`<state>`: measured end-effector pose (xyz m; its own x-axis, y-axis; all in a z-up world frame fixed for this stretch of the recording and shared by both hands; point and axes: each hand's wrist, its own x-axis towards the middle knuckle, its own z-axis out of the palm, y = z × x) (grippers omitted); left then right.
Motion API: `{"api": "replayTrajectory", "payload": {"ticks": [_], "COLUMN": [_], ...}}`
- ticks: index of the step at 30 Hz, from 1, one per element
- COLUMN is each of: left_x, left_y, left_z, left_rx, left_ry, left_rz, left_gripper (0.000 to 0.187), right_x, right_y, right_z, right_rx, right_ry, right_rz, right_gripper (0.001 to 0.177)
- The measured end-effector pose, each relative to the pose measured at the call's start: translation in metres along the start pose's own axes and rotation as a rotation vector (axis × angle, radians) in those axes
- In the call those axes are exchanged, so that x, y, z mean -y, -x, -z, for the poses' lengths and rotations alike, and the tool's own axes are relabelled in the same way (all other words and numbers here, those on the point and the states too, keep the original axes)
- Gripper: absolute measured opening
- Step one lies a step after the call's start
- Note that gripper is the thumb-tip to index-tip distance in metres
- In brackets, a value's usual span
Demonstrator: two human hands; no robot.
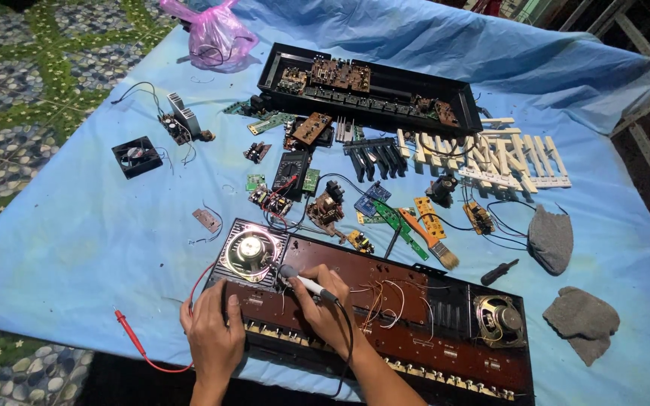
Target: The person works on a disassembled electronic device, likely a keyboard or stereo component, placed on a blue cloth. They use a soldering iron to work on the circuit board and wires, while also handling a red probe and adjusting components.
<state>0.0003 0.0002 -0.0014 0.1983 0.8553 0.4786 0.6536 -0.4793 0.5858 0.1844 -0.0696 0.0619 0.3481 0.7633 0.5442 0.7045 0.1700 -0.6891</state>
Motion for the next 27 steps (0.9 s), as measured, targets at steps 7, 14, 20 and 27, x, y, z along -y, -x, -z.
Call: {"api": "replayTrajectory", "payload": {"ticks": [7, 14, 20, 27], "left_x": [-0.002, -0.002, -0.004, 0.0], "left_y": [0.0, 0.0, -0.002, -0.005], "left_z": [0.002, 0.002, 0.004, -0.001], "left_rx": [-0.001, -0.004, -0.001, -0.013], "left_ry": [0.016, 0.013, 0.01, 0.009], "left_rz": [0.0, -0.006, 0.0, -0.004], "left_gripper": [0.037, 0.037, 0.035, 0.035], "right_x": [-0.004, -0.002, 0.001, -0.006], "right_y": [0.002, 0.001, 0.0, -0.001], "right_z": [-0.002, 0.0, 0.0, -0.002], "right_rx": [0.004, 0.013, 0.005, 0.016], "right_ry": [-0.002, 0.019, 0.018, 0.01], "right_rz": [-0.01, -0.01, 0.009, -0.004], "right_gripper": [0.02, 0.019, 0.019, 0.02]}}
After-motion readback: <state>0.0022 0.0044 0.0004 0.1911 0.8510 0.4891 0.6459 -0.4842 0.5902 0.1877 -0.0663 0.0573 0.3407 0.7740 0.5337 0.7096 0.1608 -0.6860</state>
